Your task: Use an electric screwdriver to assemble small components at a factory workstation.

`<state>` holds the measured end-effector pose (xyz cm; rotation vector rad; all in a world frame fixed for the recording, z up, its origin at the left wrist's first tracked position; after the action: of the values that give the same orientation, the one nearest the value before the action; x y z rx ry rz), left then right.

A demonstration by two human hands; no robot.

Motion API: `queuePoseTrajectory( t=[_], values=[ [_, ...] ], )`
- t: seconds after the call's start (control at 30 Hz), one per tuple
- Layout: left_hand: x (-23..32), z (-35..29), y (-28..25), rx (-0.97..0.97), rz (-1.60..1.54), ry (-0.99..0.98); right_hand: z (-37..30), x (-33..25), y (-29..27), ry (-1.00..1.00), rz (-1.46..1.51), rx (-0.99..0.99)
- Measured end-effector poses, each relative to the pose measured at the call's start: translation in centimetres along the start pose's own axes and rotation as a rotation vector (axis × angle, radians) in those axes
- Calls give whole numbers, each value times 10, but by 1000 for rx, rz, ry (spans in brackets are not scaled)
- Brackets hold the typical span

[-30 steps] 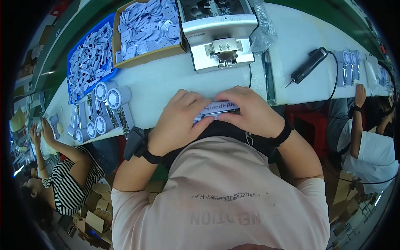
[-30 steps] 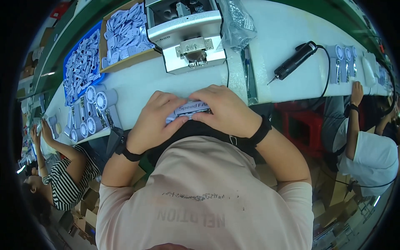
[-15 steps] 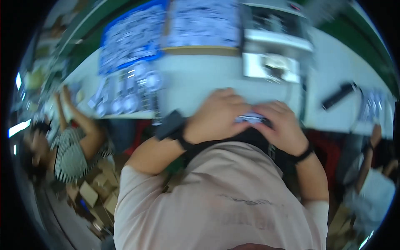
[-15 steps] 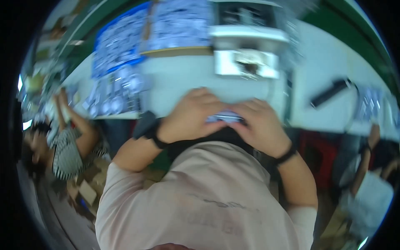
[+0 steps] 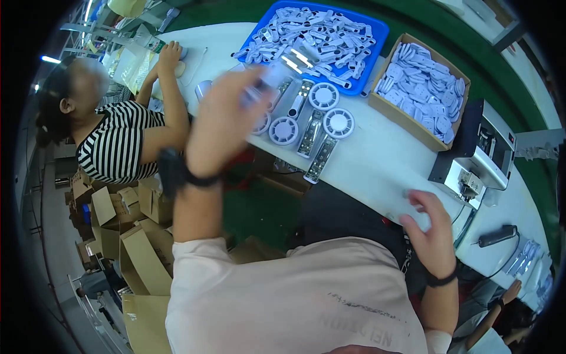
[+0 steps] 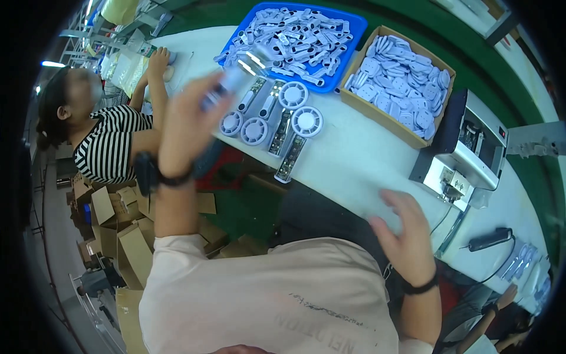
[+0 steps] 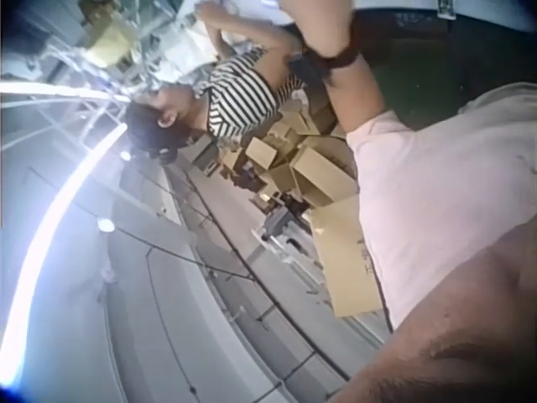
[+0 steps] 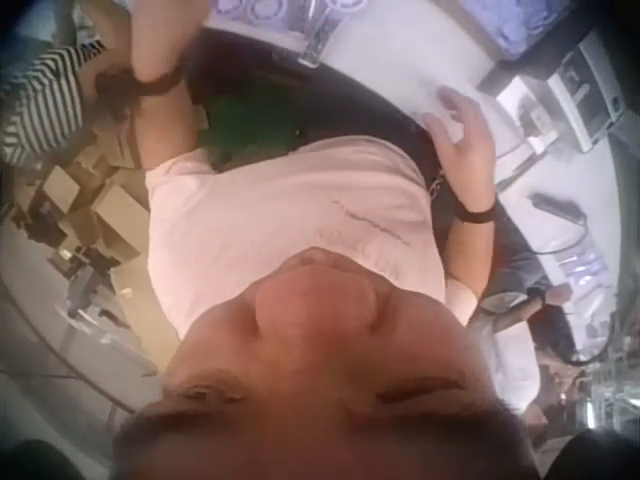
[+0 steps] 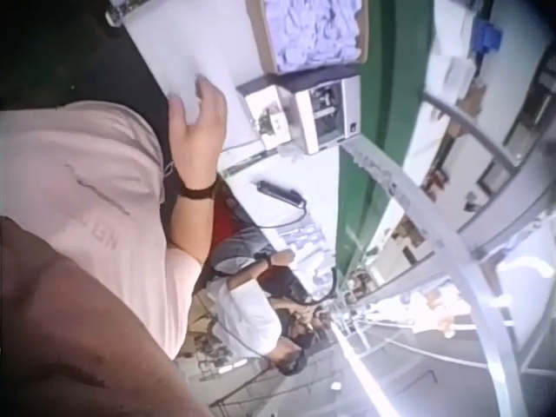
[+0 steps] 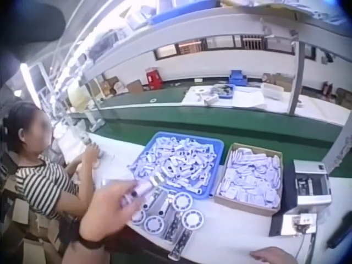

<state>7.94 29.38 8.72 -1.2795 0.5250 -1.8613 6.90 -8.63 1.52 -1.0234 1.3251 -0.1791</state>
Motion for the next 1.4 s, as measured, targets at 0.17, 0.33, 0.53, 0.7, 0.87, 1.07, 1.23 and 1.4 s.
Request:
queuePoseTrajectory(
  t=[0.17,0.33,0.53,0.7,0.87,1.07,1.23,1.4],
  values=[
    [-170,50,-74,138,604,-51,63,-32,62,-226,-114,-15],
    [-280,52,-63,-170,685,-502,84,-35,91,-161,-63,-10],
    [-291,43,-65,-71,661,-249,88,-38,96,-93,-85,-55],
    [-271,-14,-74,61,519,-573,103,-49,115,156,-115,-189],
    [-233,-48,-62,192,292,-479,104,-52,129,94,-251,-58],
    [-222,-77,-59,366,232,-305,101,-64,131,-26,-345,82],
    [-194,-66,-54,283,113,-289,97,-44,111,104,-186,92],
    [-148,-62,-4,3,373,-82,81,-20,83,48,-289,206]
  ],
)
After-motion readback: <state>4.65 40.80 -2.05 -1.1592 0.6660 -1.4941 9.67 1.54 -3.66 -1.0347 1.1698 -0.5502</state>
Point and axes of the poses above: each hand's wrist, its own z-axis towards the middle knuckle, its own y-axis out of the palm, x = y × z, the point moved 8 cm from there along z, towards the middle knuckle, and after that the axes turned 11 degrees about -z, right-handed, at the moved point
